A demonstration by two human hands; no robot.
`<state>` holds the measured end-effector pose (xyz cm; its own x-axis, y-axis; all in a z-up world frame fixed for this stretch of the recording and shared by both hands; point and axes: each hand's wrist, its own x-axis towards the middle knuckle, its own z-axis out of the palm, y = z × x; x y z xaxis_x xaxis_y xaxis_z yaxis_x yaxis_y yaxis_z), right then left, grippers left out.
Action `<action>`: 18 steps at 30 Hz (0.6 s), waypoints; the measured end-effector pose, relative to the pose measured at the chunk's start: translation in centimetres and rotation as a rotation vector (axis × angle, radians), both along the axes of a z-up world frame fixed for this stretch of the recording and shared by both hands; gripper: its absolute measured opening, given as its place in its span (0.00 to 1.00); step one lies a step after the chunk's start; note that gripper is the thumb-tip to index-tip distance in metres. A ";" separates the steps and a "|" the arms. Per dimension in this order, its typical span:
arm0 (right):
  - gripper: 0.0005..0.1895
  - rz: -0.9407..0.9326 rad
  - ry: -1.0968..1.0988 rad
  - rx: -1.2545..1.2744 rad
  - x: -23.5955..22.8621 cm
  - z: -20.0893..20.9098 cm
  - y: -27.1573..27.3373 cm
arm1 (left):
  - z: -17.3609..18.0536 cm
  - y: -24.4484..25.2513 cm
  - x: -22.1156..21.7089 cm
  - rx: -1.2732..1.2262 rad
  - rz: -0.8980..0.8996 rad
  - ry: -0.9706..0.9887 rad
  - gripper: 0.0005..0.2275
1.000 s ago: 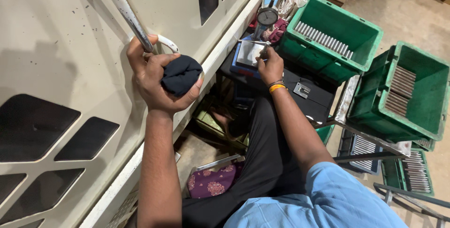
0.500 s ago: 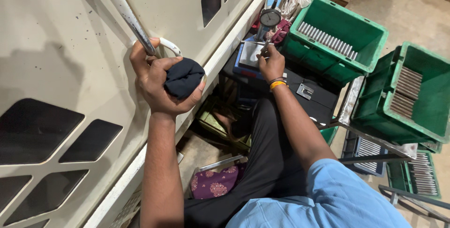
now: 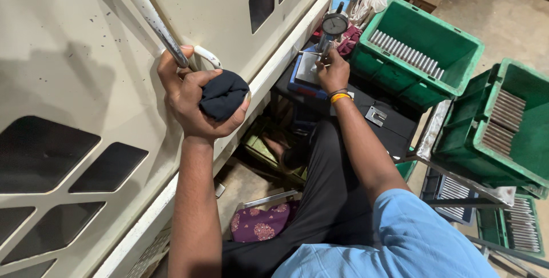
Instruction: The person sits on the floor and repeatedly wipes the lower edge of a machine door with a dark cloth. They open the door to wipe the interior, then close it and continue wiping the exterior. The person also picks up and wipes small metal parts from a nearby table before placing them back.
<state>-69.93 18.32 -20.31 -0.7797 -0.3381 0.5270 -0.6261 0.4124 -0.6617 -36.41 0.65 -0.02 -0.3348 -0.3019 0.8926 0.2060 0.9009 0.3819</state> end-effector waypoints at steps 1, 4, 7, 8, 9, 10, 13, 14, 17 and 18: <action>0.12 -0.004 0.003 0.011 -0.1 -0.1 -0.1 | 0.0 0.0 -0.1 -0.005 0.004 0.005 0.20; 0.12 -0.021 0.005 0.016 -0.5 -0.2 -0.1 | -0.1 0.1 -0.2 -0.011 0.019 0.014 0.20; 0.12 -0.009 -0.018 0.013 -0.7 -0.2 -0.3 | -0.2 0.2 -0.2 0.008 0.027 0.007 0.20; 0.12 -0.010 -0.008 0.012 -0.7 -0.2 -0.4 | -0.1 0.2 -0.3 0.017 0.027 0.002 0.20; 0.12 -0.010 0.002 0.012 -0.7 -0.1 -0.5 | -0.1 0.2 -0.3 0.007 0.030 0.001 0.20; 0.13 -0.012 0.010 0.012 -0.8 -0.1 -0.4 | -0.1 0.2 -0.3 -0.002 0.031 -0.001 0.20; 0.13 0.000 -0.012 -0.005 -0.8 -0.1 -0.4 | -0.2 0.2 -0.4 -0.015 0.030 0.009 0.20; 0.13 0.001 0.003 -0.008 -0.8 -0.2 -0.3 | -0.3 0.2 -0.5 -0.016 0.029 0.015 0.20; 0.13 0.002 0.029 -0.014 -0.9 -0.3 -0.4 | -0.4 0.4 -0.4 -0.014 0.054 0.002 0.20; 0.13 0.002 0.024 -0.013 -0.9 -0.3 -0.4 | -0.4 0.4 -0.5 -0.015 0.054 0.012 0.20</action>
